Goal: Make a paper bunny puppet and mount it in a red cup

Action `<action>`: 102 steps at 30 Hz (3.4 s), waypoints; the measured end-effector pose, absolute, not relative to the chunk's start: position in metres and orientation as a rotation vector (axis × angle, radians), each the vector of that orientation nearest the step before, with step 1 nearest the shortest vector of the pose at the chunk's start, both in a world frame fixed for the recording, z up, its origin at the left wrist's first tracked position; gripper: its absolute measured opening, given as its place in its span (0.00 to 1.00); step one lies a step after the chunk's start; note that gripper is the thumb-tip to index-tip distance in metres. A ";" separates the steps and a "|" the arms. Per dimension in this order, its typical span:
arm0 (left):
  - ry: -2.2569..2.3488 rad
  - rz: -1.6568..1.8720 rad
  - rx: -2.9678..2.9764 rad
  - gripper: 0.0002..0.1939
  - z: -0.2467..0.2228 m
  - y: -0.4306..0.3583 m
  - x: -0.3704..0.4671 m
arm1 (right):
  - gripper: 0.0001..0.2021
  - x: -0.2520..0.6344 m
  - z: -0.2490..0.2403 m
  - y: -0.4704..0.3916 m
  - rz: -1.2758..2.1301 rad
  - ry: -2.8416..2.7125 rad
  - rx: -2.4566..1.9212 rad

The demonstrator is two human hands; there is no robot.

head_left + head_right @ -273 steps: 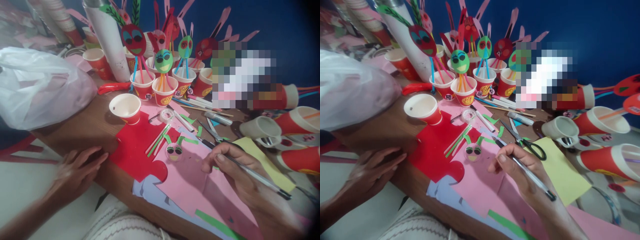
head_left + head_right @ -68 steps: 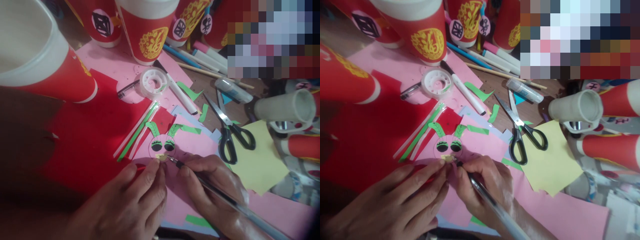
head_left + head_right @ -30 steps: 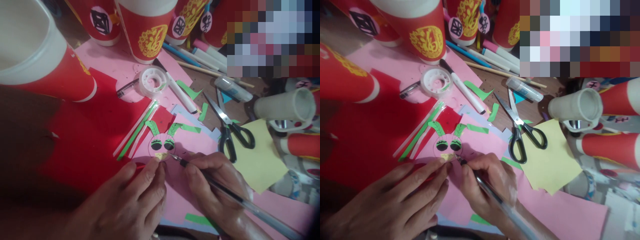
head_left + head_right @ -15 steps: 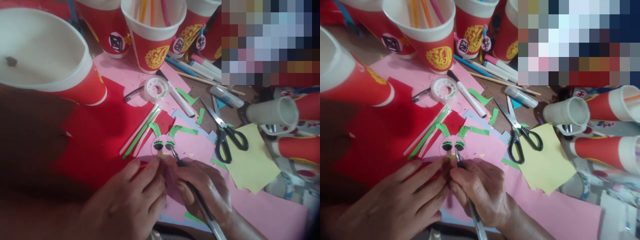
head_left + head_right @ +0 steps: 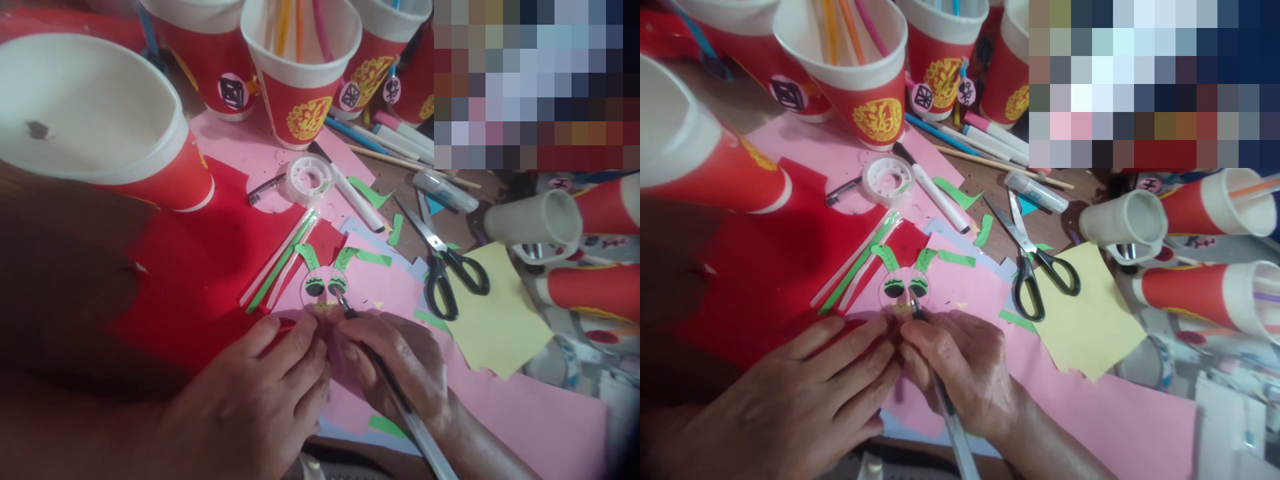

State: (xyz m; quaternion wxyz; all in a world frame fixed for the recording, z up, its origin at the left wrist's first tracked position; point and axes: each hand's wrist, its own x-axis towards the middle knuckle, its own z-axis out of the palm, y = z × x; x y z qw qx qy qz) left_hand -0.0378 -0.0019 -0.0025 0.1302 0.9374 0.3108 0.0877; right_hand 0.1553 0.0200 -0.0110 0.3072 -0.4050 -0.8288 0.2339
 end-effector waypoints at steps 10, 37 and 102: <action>0.926 0.229 2.719 0.15 0.000 -0.003 -0.036 | 0.13 0.158 -0.001 0.023 0.797 -1.986 -1.130; 0.914 0.216 2.718 0.15 0.001 -0.002 -0.036 | 0.03 0.145 -0.006 0.019 0.867 -1.864 -1.412; 0.928 0.199 2.729 0.20 0.001 -0.002 -0.036 | 0.06 0.148 0.000 0.019 0.767 -1.979 -1.533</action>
